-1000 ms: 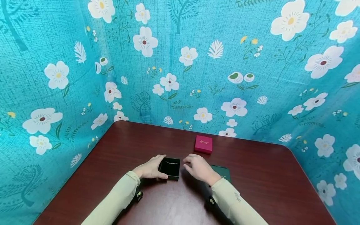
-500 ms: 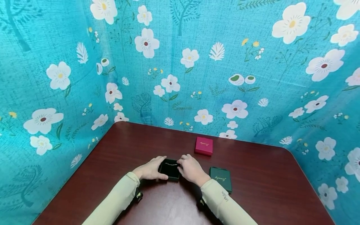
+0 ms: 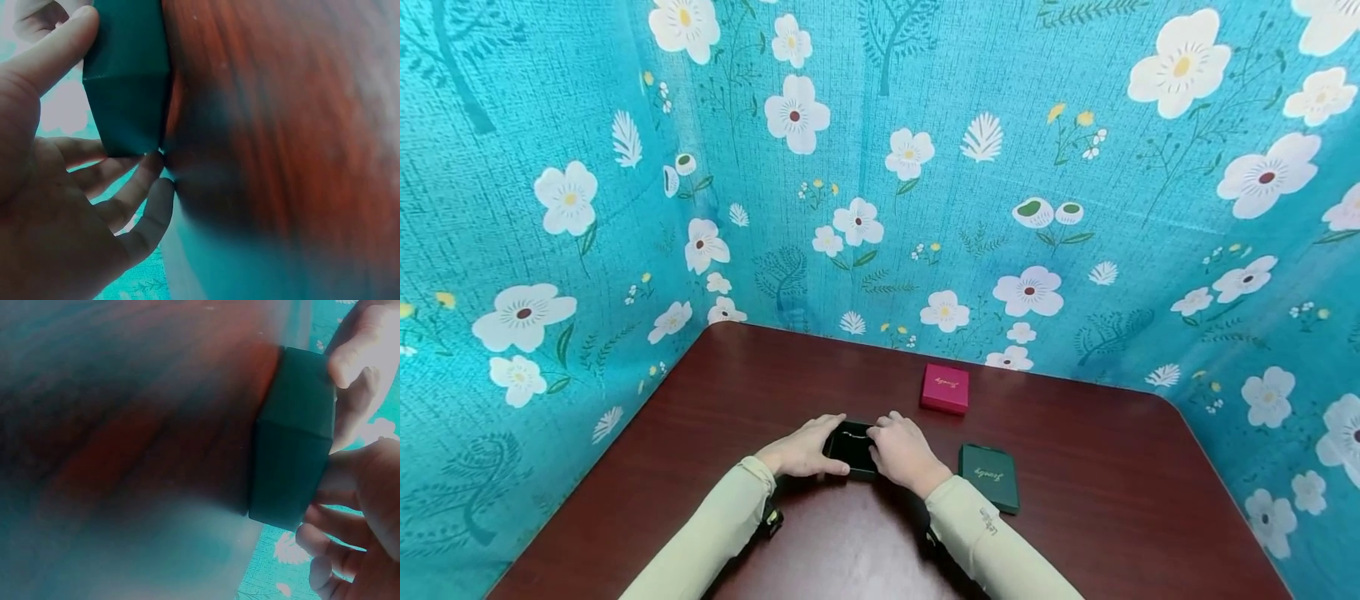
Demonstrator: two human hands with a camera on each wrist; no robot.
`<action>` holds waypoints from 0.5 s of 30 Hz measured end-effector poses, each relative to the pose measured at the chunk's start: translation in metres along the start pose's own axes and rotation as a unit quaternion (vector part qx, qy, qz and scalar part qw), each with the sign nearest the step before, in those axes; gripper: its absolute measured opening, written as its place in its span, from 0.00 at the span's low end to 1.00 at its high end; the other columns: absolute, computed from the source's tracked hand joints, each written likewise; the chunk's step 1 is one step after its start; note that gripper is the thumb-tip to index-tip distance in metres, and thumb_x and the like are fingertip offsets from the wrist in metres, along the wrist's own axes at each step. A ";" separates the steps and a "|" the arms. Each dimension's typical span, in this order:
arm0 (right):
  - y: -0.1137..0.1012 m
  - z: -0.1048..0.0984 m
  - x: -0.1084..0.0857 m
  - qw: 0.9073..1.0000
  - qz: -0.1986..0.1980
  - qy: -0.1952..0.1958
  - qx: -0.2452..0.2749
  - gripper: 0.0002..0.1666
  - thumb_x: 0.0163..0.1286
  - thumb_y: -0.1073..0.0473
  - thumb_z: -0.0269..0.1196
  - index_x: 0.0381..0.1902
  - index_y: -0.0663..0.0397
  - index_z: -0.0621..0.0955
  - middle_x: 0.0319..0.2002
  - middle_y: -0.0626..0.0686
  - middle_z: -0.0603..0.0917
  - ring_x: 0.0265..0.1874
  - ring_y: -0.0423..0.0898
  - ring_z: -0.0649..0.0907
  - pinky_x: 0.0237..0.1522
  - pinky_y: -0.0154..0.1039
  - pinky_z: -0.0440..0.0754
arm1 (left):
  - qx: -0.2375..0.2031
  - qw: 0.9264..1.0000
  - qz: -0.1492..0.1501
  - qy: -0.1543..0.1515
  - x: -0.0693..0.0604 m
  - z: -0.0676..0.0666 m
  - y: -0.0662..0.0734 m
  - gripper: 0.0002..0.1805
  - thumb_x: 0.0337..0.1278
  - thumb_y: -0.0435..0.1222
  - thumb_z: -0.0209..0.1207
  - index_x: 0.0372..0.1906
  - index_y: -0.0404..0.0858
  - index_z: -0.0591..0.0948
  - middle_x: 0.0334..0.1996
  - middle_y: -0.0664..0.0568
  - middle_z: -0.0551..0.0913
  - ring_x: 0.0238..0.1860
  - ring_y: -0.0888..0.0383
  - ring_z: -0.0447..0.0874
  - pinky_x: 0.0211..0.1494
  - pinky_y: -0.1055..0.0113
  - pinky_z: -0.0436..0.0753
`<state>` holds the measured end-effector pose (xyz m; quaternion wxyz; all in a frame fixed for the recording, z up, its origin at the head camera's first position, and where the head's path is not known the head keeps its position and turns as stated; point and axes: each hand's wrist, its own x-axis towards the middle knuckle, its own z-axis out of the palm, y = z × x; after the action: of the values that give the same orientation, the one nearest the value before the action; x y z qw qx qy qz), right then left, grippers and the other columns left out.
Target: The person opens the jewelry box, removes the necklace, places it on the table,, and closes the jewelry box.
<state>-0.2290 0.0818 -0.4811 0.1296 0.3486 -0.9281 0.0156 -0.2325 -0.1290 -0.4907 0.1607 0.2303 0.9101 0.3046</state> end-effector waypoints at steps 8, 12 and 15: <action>-0.005 0.001 0.002 0.999 0.012 -0.016 -0.044 0.06 0.59 0.56 0.66 0.29 0.52 0.86 0.29 0.50 0.84 0.28 0.47 0.75 0.33 0.40 0.77 | 0.000 1.000 0.008 0.009 0.003 -0.001 -0.001 0.49 0.51 0.50 0.66 0.71 0.33 0.56 0.68 0.41 0.59 0.68 0.44 0.55 0.64 0.50 0.63; -0.012 0.000 0.001 0.996 0.015 -0.029 -0.078 0.07 0.59 0.55 0.65 0.29 0.52 0.86 0.29 0.50 0.83 0.29 0.47 0.75 0.33 0.41 0.76 | 0.001 1.000 0.003 0.008 0.002 -0.001 -0.002 0.48 0.51 0.50 0.66 0.72 0.34 0.57 0.68 0.41 0.59 0.68 0.44 0.55 0.63 0.50 0.63; -0.017 0.000 0.002 0.994 0.014 -0.042 -0.105 0.08 0.58 0.54 0.65 0.30 0.52 0.85 0.29 0.50 0.82 0.31 0.47 0.75 0.33 0.41 0.76 | 0.002 1.000 0.002 0.008 0.002 0.000 -0.002 0.48 0.51 0.50 0.66 0.72 0.35 0.57 0.68 0.41 0.60 0.68 0.44 0.55 0.63 0.50 0.63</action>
<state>-0.2194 0.0681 -0.4814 0.1257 0.3208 -0.9340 -0.0946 -0.2354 -0.1297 -0.4922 0.1526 0.2301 0.9115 0.3050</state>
